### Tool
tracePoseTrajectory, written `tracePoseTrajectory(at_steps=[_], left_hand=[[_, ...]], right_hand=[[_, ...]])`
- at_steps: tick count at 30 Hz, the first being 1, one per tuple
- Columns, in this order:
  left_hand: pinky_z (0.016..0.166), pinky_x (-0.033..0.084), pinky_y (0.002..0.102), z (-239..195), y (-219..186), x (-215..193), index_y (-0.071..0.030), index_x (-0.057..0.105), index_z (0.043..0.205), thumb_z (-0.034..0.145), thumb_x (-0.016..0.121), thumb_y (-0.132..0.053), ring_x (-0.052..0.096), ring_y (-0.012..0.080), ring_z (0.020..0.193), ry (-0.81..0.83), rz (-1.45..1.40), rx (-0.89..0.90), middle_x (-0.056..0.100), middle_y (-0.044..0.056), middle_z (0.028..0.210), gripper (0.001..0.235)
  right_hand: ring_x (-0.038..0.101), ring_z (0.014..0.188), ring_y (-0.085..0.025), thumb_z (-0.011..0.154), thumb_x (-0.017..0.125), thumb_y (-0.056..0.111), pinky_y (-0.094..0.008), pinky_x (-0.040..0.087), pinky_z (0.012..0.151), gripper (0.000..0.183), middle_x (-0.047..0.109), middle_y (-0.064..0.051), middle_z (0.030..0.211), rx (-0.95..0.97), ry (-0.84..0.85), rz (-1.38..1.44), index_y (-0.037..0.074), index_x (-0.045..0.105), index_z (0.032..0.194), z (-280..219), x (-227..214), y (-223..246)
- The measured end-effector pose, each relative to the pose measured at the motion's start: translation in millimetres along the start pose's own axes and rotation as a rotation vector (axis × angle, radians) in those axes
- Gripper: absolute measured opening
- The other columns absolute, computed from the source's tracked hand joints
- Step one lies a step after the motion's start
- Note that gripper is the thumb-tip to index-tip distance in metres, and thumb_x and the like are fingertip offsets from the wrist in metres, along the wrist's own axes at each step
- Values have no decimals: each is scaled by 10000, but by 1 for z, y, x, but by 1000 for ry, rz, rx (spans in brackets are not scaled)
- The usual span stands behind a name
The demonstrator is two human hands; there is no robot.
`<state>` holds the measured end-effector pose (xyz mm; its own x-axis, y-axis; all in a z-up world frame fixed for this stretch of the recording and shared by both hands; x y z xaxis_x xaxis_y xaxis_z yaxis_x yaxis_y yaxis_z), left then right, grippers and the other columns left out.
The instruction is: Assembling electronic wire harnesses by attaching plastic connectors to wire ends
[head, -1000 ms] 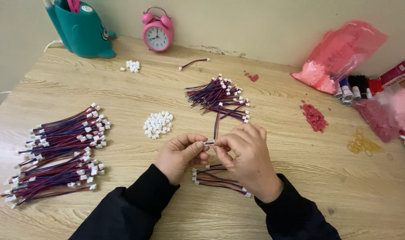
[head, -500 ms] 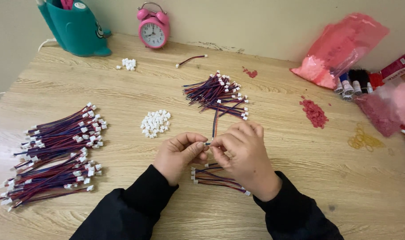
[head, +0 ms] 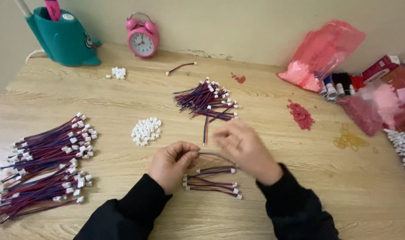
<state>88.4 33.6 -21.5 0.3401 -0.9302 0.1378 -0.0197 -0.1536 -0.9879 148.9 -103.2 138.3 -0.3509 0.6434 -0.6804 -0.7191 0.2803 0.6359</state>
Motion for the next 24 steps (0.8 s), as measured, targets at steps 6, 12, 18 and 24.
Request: tracePoseTrajectory(at_steps=[6, 12, 18, 24], left_hand=[[750, 537, 235, -14, -44, 6, -151, 746, 840, 806, 696, -172, 697, 88, 771, 45, 479, 222, 770, -25, 821, 64], [693, 530, 238, -14, -41, 6, -166, 758, 850, 782, 660, -209, 682, 104, 732, 100, 497, 195, 704, -15, 822, 127], [681, 503, 268, -13, -51, 8, -186, 732, 786, 805, 664, -233, 656, 123, 715, 98, 575, 288, 698, -28, 756, 85], [664, 489, 270, -11, -44, 8, -192, 734, 793, 806, 654, -223, 644, 124, 703, 97, 606, 310, 683, -31, 751, 86]], right_hand=[[690, 880, -164, 853, 634, 202, -302, 488, 818, 129, 751, -12, 953, 237, -83, -240, 152, 718, 937, 46, -11, -98], [643, 843, -295, 790, 676, 325, -444, 477, 776, 171, 680, -94, 874, 363, 38, -606, 203, 745, 889, 51, -2, -138], [666, 845, -254, 789, 741, 381, -410, 482, 721, 213, 732, -37, 896, 500, 72, -563, 185, 746, 874, 37, -6, -144], [633, 936, -281, 731, 762, 413, -437, 459, 771, 278, 697, -47, 948, 410, 108, -631, 208, 701, 909, 29, 2, -141]])
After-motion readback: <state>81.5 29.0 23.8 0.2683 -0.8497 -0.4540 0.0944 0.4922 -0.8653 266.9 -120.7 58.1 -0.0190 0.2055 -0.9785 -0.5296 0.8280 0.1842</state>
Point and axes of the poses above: each hand's wrist, its own z-axis towards the middle knuckle, its own x-axis out of the palm, y = z × x, the point moved 9 cm from there along z, towards the middle knuckle
